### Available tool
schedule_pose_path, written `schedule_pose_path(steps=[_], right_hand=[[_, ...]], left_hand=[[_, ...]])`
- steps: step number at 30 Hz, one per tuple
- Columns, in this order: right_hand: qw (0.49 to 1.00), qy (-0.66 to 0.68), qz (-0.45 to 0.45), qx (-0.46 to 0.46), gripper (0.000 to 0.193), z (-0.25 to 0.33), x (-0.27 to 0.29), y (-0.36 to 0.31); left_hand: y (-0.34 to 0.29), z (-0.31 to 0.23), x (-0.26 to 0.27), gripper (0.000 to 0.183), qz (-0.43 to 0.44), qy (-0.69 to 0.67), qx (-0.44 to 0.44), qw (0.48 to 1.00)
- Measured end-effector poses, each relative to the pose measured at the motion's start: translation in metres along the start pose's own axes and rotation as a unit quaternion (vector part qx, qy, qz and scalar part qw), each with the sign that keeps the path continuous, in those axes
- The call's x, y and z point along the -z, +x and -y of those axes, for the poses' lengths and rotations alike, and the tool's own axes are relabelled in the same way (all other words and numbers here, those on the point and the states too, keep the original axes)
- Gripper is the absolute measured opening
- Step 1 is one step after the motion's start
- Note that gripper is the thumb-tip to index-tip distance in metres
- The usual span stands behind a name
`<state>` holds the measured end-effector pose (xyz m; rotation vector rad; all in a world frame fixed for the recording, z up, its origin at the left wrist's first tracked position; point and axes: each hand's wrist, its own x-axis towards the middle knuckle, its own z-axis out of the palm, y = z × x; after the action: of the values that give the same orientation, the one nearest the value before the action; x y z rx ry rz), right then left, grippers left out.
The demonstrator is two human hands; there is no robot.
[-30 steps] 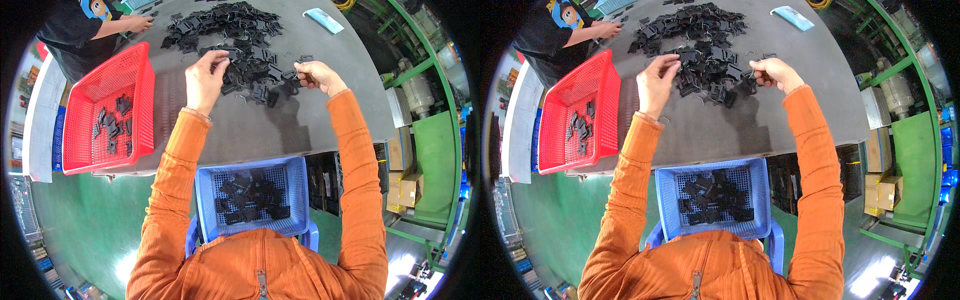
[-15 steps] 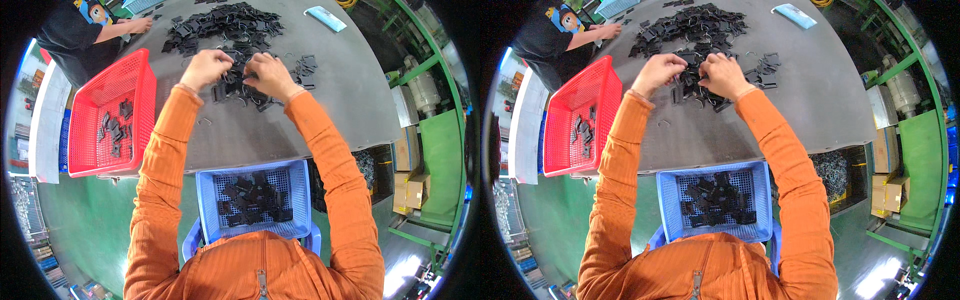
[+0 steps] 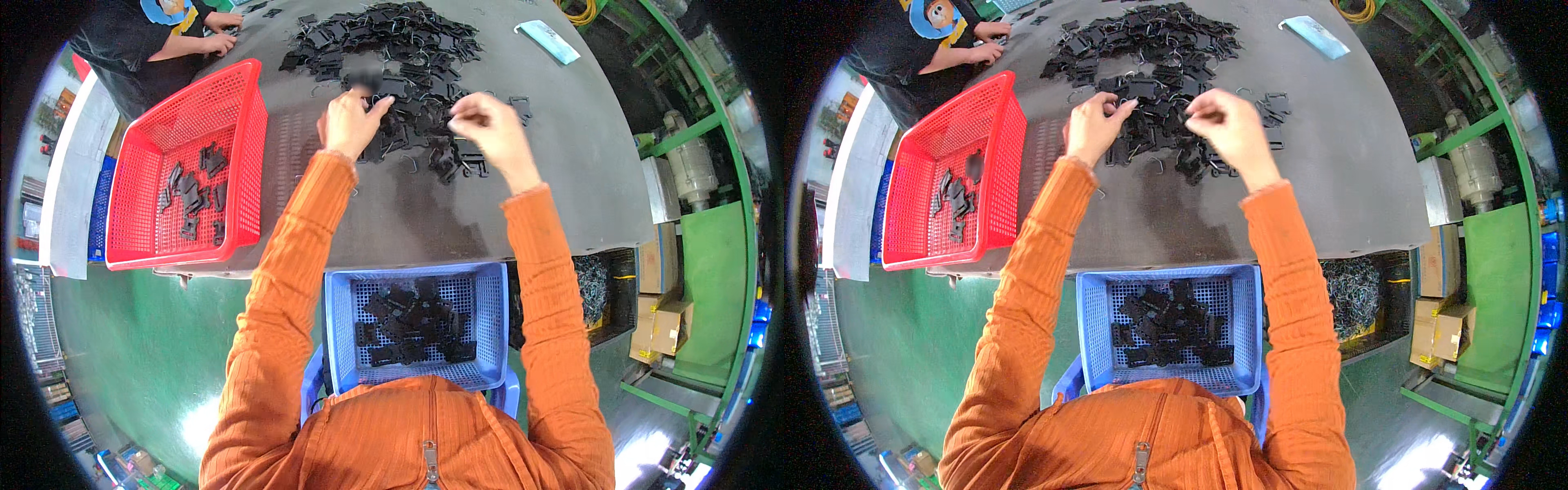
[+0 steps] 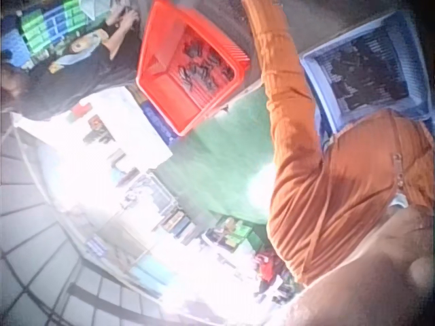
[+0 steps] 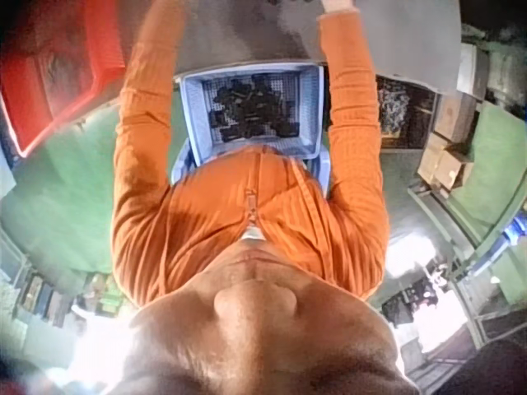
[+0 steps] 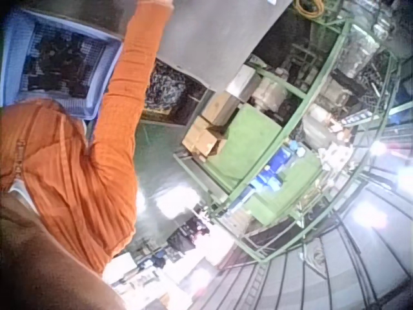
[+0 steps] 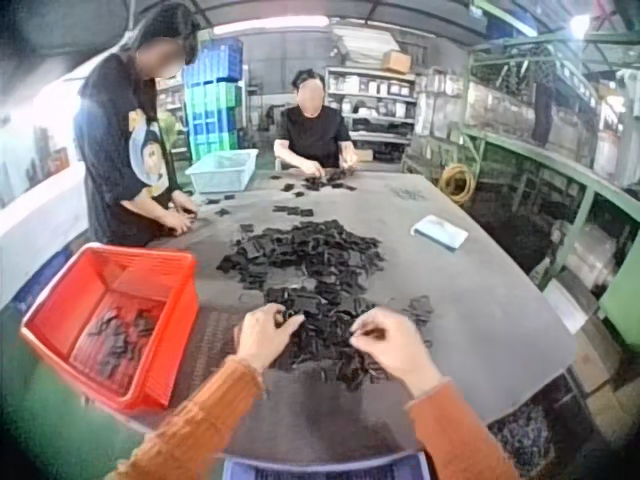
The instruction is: The person attaches metal clips to black plastic components by hand at a workbench and places the finished pieces into a blue plastic basket.
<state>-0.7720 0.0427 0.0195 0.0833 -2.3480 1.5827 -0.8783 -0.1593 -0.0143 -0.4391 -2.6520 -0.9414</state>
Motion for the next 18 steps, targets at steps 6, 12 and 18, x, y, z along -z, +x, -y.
schedule_pose_path(steps=[6, 12, 18], right_hand=[[0.913, 0.365, -0.055, -0.174, 0.013, -0.023, 0.022, -0.020], [0.688, 0.671, -0.165, -0.221, 0.014, -0.052, 0.035, -0.036], [0.711, 0.665, -0.140, -0.178, 0.011, -0.063, 0.035, -0.031]], left_hand=[[0.023, 0.000, -0.011, 0.021, 0.027, -0.201, -0.005, 0.979], [0.020, -0.030, 0.010, 0.019, 0.026, -0.275, -0.026, 0.961], [0.038, -0.023, 0.024, 0.033, 0.259, -0.345, 0.111, 0.895]])
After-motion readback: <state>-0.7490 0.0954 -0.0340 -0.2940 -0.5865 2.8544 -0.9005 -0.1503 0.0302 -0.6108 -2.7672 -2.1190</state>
